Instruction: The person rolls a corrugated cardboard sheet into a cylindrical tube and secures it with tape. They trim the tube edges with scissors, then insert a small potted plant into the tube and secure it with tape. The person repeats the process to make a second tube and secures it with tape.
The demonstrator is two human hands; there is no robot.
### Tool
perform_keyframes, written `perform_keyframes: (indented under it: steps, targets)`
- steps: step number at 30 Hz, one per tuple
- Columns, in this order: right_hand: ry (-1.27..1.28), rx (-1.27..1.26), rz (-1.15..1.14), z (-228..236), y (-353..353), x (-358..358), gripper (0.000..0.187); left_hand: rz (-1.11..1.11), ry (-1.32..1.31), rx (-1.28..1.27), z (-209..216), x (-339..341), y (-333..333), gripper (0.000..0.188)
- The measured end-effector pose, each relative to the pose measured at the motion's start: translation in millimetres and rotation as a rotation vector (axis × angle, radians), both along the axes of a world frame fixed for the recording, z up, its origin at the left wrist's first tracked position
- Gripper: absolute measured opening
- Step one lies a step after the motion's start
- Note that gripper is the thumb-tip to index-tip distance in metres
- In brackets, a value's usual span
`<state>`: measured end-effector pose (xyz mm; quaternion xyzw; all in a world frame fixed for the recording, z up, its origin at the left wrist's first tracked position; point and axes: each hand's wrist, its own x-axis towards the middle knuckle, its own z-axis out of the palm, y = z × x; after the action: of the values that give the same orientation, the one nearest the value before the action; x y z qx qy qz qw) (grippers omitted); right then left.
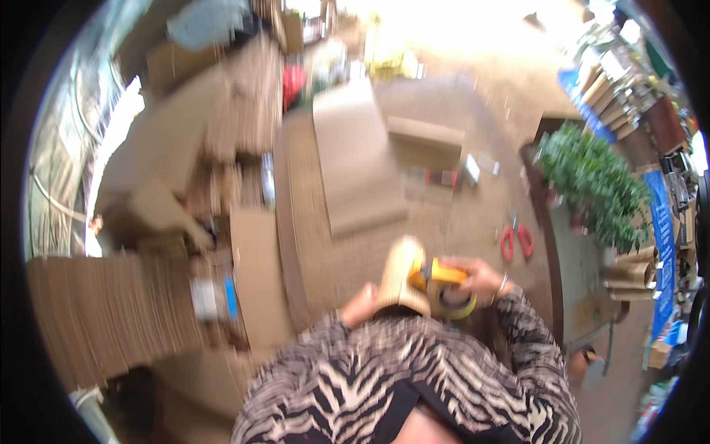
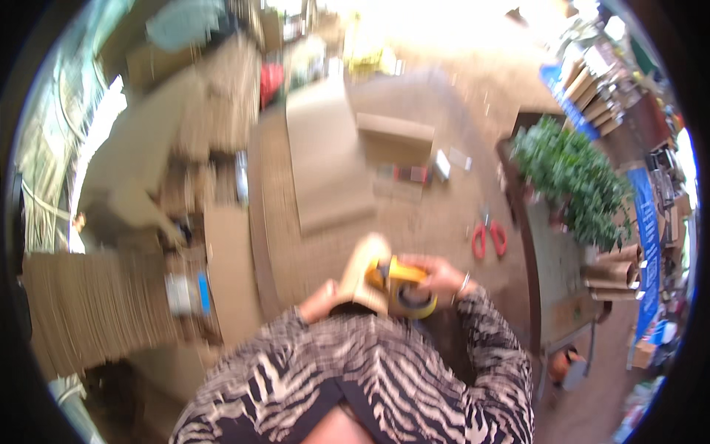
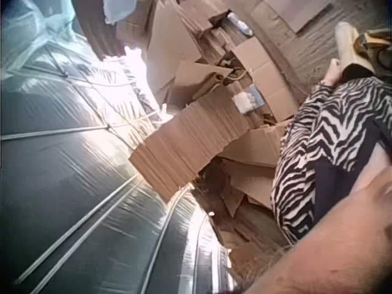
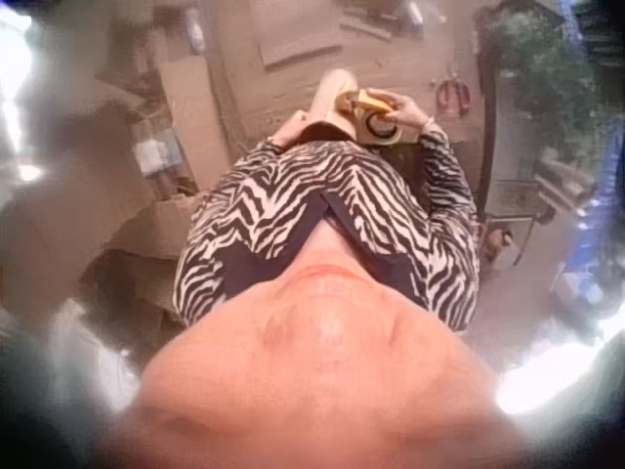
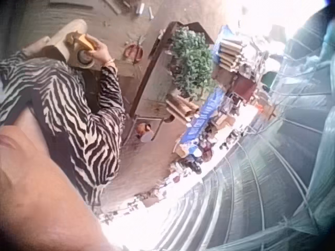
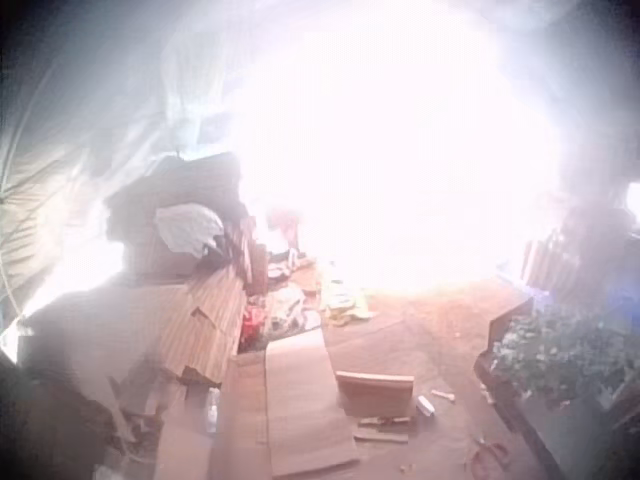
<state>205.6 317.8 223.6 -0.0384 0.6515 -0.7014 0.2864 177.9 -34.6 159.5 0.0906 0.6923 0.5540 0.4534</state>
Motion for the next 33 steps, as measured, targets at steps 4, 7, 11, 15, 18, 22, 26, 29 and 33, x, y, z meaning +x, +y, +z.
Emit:
perform_keyframes:
  steps: [4, 7, 11, 15, 18, 22, 26, 29, 33]
  targets:
    - [0.070, 0.114, 0.079, -13, -6, -27, 0.068, 0.036, -0.163, 0.028, 9, -10, 46, 0.023]
    - [0.074, 0.254, 0.209, -6, -17, -57, 0.067, 0.046, -0.189, 0.018, 19, -19, 40, 0.032]
    - [0.126, 0.362, 0.356, 17, -33, -87, 0.066, 0.010, -0.240, 0.034, 48, -25, -15, 0.048]
    - [0.264, 0.465, 0.498, 11, -58, -112, 0.066, -0.231, -0.185, -0.014, 105, -32, -55, 0.066]
    - [0.253, 0.587, 0.587, 39, -85, -125, 0.068, -0.566, 0.240, -0.584, 143, -39, -11, 0.064]
    - [0.249, 0.609, 0.618, 42, -97, -117, 0.065, -0.458, 0.580, -0.835, 117, -22, -15, 0.042]
    - [0.212, 0.500, 0.502, 12, -39, -54, 0.065, -0.287, 0.744, -0.660, 59, 2, -64, 0.032]
    - [0.159, 0.544, 0.392, 23, -45, -28, 0.063, 0.259, 0.580, -0.576, 28, 24, -71, 0.025]
    - [0.255, 0.596, 0.512, 32, -85, -97, 0.063, 0.282, 0.435, -0.482, 38, 33, -86, 0.036]
